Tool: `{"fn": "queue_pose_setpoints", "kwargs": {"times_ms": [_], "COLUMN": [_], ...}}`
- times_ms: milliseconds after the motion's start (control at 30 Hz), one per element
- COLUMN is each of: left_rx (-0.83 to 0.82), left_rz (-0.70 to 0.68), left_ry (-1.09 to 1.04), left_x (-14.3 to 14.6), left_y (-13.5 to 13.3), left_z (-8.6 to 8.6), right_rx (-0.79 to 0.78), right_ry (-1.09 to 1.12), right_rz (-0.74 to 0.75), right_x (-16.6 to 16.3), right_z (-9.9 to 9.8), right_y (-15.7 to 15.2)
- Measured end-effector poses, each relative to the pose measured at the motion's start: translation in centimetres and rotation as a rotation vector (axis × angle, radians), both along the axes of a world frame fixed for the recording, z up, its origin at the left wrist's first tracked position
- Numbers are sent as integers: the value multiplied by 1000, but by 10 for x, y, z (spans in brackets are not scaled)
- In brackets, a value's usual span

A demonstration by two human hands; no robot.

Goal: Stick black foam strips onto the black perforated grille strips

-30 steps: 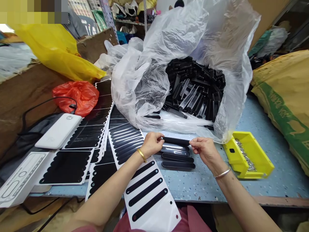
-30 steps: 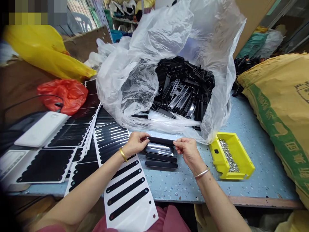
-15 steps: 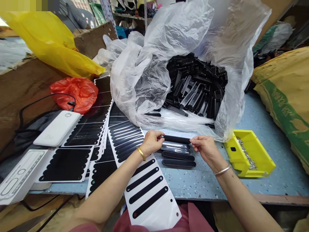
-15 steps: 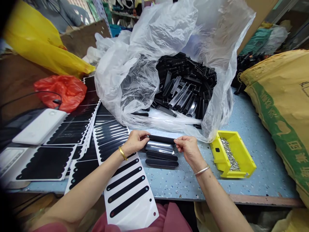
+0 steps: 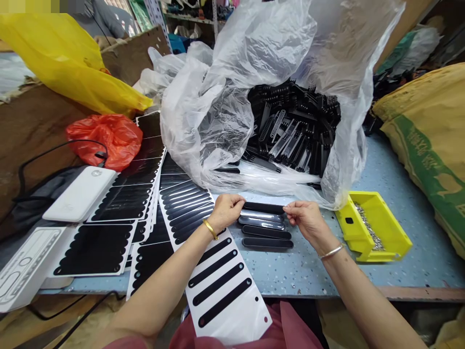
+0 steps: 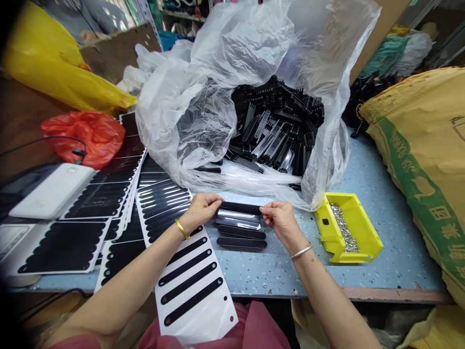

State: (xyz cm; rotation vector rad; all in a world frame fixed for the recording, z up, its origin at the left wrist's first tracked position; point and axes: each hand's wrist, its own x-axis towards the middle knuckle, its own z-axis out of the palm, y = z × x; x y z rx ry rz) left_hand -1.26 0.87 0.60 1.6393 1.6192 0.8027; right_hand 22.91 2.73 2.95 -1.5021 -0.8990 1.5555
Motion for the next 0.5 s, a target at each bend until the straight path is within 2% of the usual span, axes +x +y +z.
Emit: {"fn": "queue_pose_setpoints", "kwargs": {"times_ms": [500], "left_rx": [-6], "left_rz": [-24], "left_ry": [2], "left_x": [0], "left_y": [1], "left_z": [3], "right_rx": [3], "right_ry": [6], "right_rz": [20], "right_x": [1], "right_z": [-2], "right_y": [2]}}
